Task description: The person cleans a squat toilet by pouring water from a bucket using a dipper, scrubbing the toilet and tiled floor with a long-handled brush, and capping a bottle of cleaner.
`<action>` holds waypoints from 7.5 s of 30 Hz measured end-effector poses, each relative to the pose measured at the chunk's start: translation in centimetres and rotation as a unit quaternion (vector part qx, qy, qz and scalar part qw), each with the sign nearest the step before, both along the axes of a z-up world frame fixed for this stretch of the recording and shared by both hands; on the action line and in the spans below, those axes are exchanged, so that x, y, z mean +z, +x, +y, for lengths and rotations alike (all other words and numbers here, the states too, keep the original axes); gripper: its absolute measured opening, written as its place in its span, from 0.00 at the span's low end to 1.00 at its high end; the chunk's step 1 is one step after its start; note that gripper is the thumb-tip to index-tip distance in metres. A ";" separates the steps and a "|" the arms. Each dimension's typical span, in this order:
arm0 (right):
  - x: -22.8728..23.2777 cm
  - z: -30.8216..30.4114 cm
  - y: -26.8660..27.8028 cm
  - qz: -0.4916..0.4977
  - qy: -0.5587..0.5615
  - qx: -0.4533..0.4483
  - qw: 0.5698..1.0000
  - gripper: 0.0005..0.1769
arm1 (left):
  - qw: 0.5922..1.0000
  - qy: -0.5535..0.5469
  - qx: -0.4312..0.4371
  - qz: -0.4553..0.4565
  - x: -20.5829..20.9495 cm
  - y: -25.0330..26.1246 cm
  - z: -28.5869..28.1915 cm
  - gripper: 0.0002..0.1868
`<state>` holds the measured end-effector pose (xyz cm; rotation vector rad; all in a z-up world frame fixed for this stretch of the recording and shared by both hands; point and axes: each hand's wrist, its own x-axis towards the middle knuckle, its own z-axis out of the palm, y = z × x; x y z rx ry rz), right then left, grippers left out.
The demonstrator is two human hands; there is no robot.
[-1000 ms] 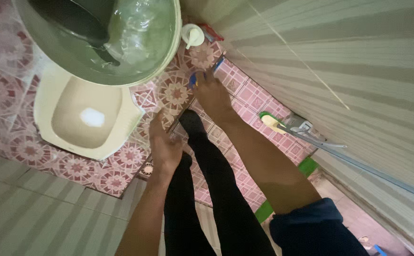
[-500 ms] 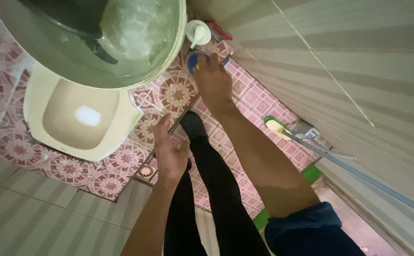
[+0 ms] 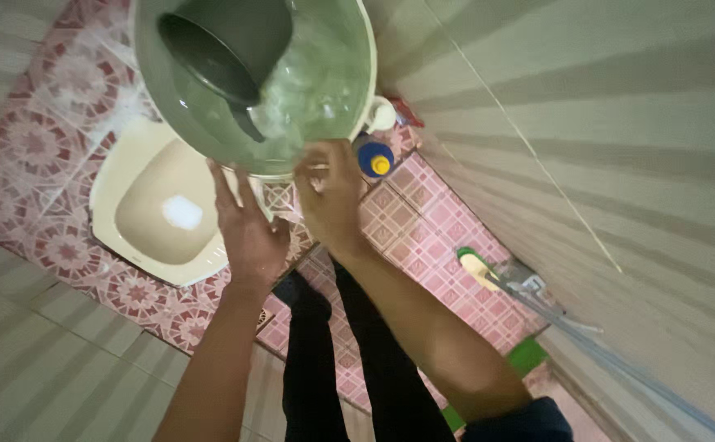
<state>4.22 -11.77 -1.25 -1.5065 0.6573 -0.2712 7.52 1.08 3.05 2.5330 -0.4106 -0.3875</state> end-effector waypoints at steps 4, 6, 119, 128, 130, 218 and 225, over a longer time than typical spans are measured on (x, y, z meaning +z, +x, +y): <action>-3.4 2.1 7.6 0.121 0.087 0.063 0.987 0.40 | 0.996 0.057 -0.073 0.017 0.8 0.3 2.0 0.54; -5.4 2.5 10.4 0.257 0.090 0.090 0.958 0.63 | 0.998 0.026 -0.056 0.014 1.6 -0.8 3.6 0.52; -8.3 26.9 -12.2 0.134 -0.252 0.431 0.856 0.29 | 0.781 -0.207 0.573 0.135 10.5 -41.3 11.9 0.39; 5.0 18.5 -15.0 0.201 0.043 0.277 0.939 0.05 | 0.832 -0.196 0.518 0.023 17.2 -36.2 13.8 0.36; 8.8 18.1 -16.7 0.227 0.112 0.274 0.928 0.06 | 0.849 -0.162 0.502 -0.001 18.4 -35.8 15.0 0.34; 30.2 17.2 -5.7 0.207 -0.235 0.458 0.832 0.18 | 0.574 -0.503 0.609 0.212 -0.2 -2.7 29.4 0.18; 29.7 24.9 -5.1 0.235 -0.227 0.491 0.808 0.18 | 0.446 -0.688 0.534 0.206 -13.9 -3.8 33.1 0.26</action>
